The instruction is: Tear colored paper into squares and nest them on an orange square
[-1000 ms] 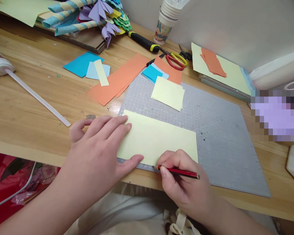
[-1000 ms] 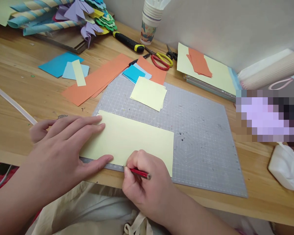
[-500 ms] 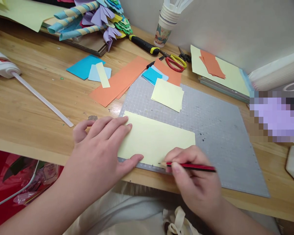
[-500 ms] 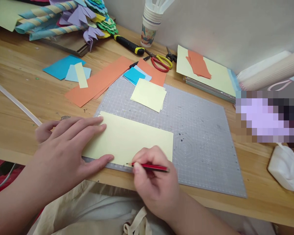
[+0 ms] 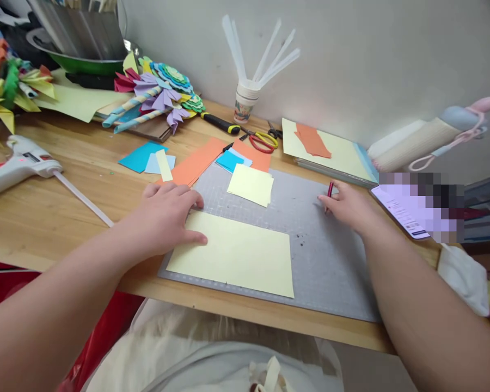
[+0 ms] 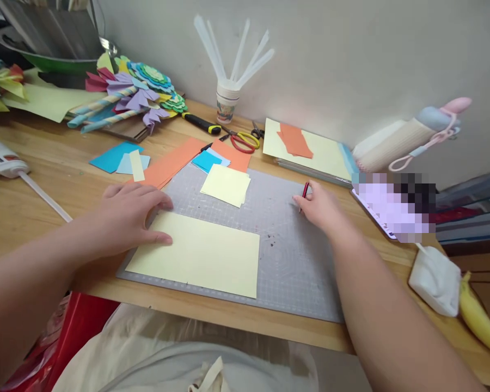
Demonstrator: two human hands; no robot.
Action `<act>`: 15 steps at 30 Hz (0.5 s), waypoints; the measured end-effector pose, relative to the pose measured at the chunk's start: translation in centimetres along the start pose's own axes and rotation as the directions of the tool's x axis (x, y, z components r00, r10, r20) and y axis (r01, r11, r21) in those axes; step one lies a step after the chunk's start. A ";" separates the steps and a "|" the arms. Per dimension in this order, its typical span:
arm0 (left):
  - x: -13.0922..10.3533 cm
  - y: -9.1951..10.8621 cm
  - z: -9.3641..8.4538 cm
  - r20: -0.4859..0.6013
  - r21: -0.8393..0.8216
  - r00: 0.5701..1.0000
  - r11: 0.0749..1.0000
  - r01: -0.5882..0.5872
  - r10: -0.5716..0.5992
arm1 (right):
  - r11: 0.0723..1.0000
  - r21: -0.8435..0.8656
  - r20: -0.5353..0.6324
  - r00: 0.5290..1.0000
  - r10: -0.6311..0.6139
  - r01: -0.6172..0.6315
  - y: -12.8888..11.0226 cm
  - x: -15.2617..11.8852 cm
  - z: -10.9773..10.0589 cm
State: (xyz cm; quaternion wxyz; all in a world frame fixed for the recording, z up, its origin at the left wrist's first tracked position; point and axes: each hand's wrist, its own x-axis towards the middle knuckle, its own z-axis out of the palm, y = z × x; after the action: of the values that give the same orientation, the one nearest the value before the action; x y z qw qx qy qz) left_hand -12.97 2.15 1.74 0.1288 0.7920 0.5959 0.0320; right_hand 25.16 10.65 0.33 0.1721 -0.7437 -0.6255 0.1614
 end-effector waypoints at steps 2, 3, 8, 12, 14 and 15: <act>0.6 0.5 -0.5 0.070 0.003 0.997 1.000 0.012 -0.012 | 0.993 -0.106 -0.040 0.998 0.042 -0.046 1.3 1.8 0.0; 0.9 0.7 -0.8 0.107 0.004 0.994 1.000 0.012 -0.012 | 0.988 -0.139 -0.059 0.997 0.053 -0.060 1.8 2.4 0.0; 1.3 1.4 -1.6 0.209 0.068 0.978 0.998 -0.010 -0.005 | 0.982 -0.173 -0.137 0.989 0.048 -0.071 3.7 3.4 0.3; 1.1 1.9 -3.2 0.294 -0.065 0.953 0.993 0.095 -0.072 | 0.998 -0.061 -0.269 0.963 -0.009 -0.008 3.3 2.1 -0.2; 0.9 2.8 -4.7 0.283 -0.193 0.955 0.970 0.148 -0.090 | 0.996 0.022 -0.331 0.941 -0.071 0.083 2.1 0.7 -0.6; 0.8 3.5 -5.6 0.231 -0.251 0.968 0.956 0.152 -0.094 | 0.984 0.083 -0.355 0.928 -0.116 0.155 1.4 -0.1 -0.8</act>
State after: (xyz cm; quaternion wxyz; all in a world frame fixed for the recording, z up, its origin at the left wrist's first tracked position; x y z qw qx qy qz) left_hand -10.58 2.93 7.93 0.2999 0.7274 0.6170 0.0173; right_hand 26.69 10.28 0.39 0.3314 -0.7048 -0.6253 0.0489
